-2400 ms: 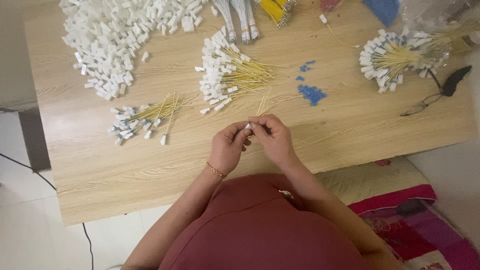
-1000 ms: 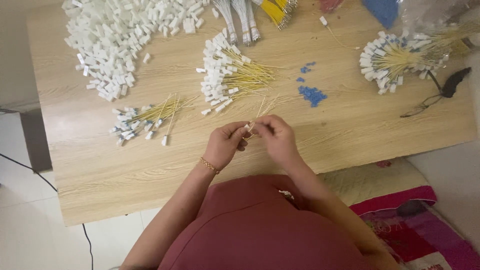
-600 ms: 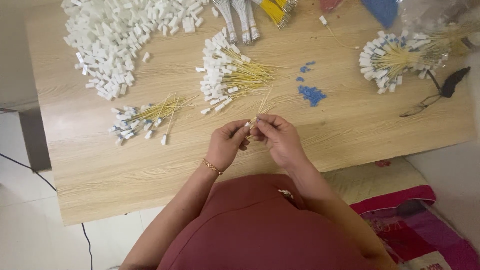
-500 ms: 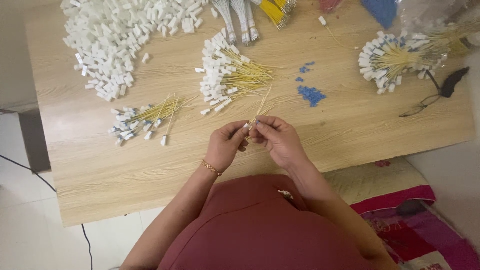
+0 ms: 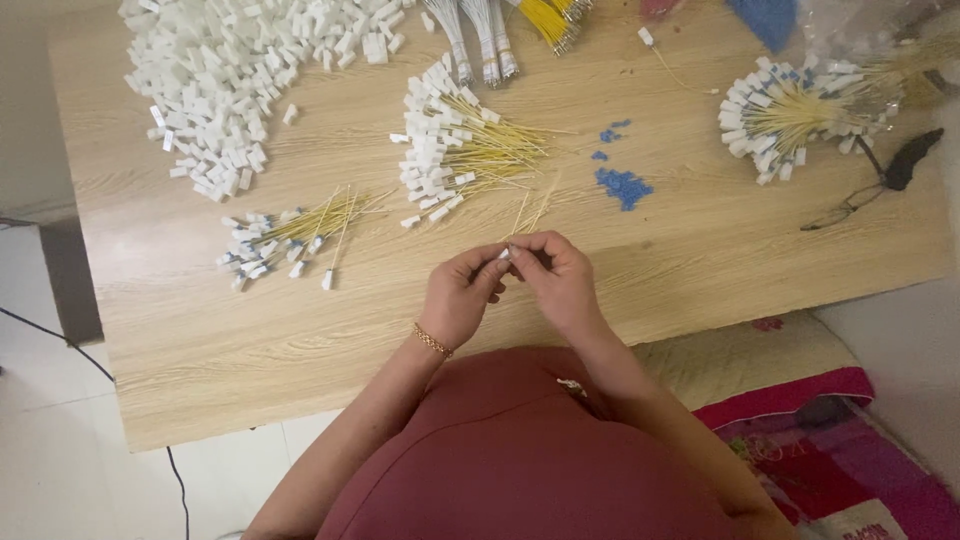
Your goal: Assembling small plastic components onto thin wires at a workbench
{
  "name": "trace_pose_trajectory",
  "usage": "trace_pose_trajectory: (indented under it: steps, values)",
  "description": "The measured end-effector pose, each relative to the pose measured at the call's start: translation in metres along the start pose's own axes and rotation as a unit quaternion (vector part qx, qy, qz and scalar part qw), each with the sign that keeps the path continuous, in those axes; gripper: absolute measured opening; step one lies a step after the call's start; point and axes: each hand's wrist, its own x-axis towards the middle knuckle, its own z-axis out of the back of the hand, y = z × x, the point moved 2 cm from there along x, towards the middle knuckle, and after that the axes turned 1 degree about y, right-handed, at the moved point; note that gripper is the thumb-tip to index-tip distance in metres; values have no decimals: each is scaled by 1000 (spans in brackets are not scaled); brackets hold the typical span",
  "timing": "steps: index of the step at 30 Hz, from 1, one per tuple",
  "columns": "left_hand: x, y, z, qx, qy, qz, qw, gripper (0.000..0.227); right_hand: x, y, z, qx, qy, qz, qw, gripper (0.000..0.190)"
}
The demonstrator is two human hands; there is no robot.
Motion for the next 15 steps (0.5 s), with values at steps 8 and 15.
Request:
trace_pose_trajectory:
  steps: [8, 15]
  values:
    - [3, 5, -6, -20, -22, -31, 999, 25, -7, 11, -10, -55, -12, 96, 994, 11]
    - [3, -8, -8, 3, -51, -26, 998, 22, -14, 13, -15, -31, -6, 128, 991, 23]
